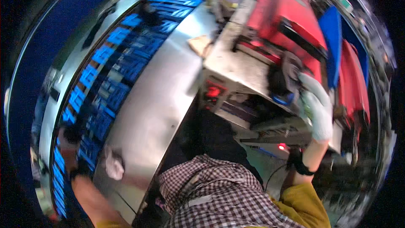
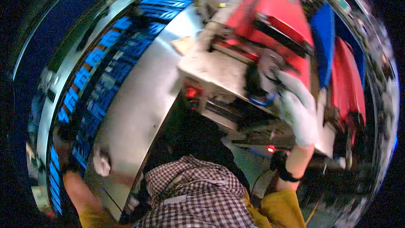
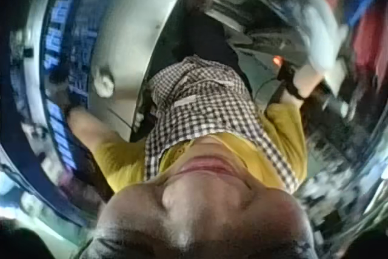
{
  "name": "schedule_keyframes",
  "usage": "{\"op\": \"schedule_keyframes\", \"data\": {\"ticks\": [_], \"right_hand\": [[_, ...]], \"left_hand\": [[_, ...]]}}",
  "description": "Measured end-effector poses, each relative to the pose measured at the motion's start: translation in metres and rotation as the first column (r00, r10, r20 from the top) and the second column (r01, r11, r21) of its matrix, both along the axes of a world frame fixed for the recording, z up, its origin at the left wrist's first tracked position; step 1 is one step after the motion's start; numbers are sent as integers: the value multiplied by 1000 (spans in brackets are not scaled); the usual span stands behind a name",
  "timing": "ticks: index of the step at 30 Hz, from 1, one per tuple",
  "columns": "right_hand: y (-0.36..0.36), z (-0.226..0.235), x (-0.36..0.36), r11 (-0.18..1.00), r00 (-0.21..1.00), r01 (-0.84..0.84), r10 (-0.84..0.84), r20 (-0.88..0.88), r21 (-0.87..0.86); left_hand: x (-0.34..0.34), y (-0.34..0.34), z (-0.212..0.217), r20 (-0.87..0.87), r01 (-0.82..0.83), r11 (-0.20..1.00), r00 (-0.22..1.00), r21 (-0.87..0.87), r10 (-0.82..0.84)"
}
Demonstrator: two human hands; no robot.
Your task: Operating machinery on a production line to process and shape shoes during manufacturing.
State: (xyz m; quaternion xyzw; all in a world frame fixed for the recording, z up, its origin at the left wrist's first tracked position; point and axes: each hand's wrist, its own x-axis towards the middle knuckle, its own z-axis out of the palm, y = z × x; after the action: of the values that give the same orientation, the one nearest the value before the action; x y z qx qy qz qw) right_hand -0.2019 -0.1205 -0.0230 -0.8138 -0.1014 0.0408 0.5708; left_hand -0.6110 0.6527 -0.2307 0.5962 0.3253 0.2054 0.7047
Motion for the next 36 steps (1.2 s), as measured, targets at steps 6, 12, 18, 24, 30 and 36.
{"op": "schedule_keyframes", "data": {"ticks": [6,12,18,24,30,36], "right_hand": [[-13,-1,-13,999,999,-25,26,27,-43],[-20,-14,5,980,991,-123,130,-32,158],[-32,-24,8,906,965,-181,239,-109,382],[-28,-25,4,846,932,-177,308,-190,503],[-31,-34,5,764,922,-134,329,-202,631],[-20,-32,4,725,911,-122,352,-213,678]], "left_hand": [[45,-75,45,162,-117,931,970,-345,182],[42,-183,79,-91,49,382,992,923,92],[151,-273,77,-195,343,624,936,702,-295],[207,-332,78,-536,458,770,825,445,-182],[308,-398,188,-114,131,73,973,989,-201],[457,-520,245,96,-301,-136,645,944,-759]]}}
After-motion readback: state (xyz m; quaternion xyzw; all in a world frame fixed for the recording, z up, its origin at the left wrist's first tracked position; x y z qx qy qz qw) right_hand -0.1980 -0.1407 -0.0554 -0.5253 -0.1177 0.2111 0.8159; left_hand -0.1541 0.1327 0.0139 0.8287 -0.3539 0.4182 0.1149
